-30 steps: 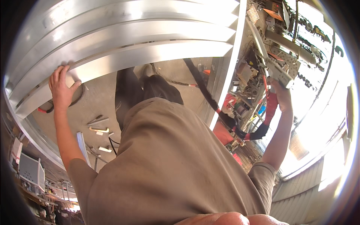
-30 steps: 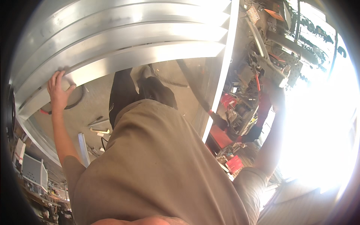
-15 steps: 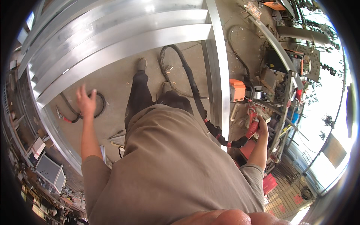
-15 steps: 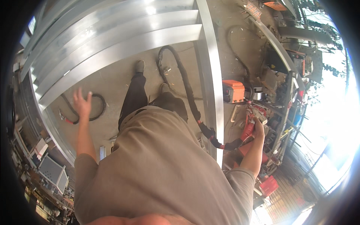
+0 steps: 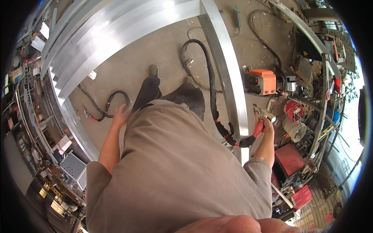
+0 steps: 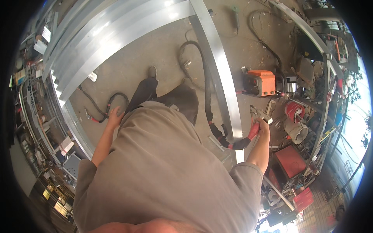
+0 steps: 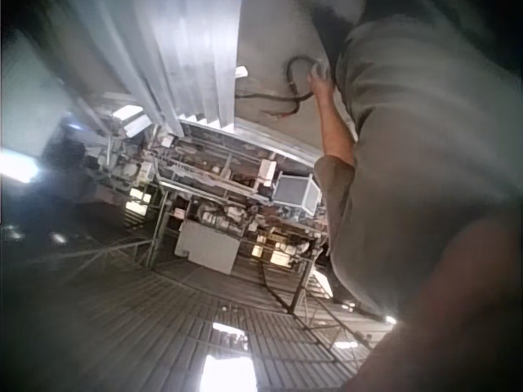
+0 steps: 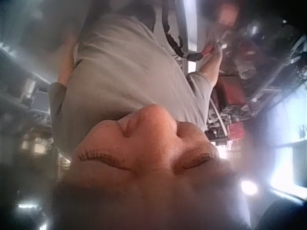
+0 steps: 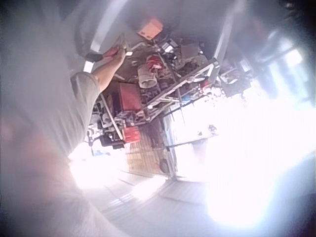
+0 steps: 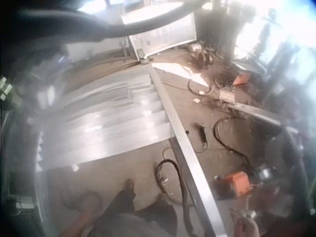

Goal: The person repeatedly places long silver metal panels into a curved metal frame and secures them with a handheld power tool. The person handles each panel one at a time, aligns it within the frame, and fastens it before moving to the next panel.

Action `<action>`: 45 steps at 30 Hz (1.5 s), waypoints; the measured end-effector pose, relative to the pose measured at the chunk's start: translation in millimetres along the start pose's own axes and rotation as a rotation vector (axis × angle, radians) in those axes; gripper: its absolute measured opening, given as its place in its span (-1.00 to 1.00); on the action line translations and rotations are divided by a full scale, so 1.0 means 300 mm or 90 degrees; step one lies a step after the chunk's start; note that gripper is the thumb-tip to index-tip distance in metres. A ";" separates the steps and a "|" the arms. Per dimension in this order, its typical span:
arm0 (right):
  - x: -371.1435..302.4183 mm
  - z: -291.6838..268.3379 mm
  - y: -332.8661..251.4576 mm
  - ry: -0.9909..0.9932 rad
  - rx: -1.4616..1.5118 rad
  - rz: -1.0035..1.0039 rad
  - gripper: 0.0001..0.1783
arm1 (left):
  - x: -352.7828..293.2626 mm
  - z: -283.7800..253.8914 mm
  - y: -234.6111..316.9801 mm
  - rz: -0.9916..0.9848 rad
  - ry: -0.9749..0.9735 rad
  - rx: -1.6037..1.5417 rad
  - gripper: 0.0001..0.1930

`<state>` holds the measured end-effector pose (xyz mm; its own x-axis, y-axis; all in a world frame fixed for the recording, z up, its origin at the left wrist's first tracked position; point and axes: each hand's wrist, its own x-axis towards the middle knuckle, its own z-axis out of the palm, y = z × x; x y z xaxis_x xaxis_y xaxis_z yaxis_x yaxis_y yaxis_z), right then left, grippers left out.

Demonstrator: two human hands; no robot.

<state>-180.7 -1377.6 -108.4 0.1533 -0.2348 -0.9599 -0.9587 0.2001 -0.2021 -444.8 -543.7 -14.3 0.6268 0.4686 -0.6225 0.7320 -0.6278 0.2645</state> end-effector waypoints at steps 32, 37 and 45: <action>-0.940 1.191 0.079 0.610 -0.388 -0.582 -0.34 | 1.455 -1.729 -0.197 0.074 0.258 0.315 0.13; -1.056 1.888 0.054 0.263 -0.245 -0.760 -0.42 | 1.411 -1.764 -0.279 0.169 0.280 0.320 0.00; -1.333 2.673 -0.005 -0.357 -0.280 -0.639 -0.34 | 1.065 -1.590 -0.148 0.410 0.508 0.253 -0.16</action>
<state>-48.4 -521.2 120.0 0.8465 0.3633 -0.3892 -0.3385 -0.1969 -0.9201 -149.8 -69.6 126.5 0.9575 0.1592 0.2404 0.1583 -0.9871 0.0234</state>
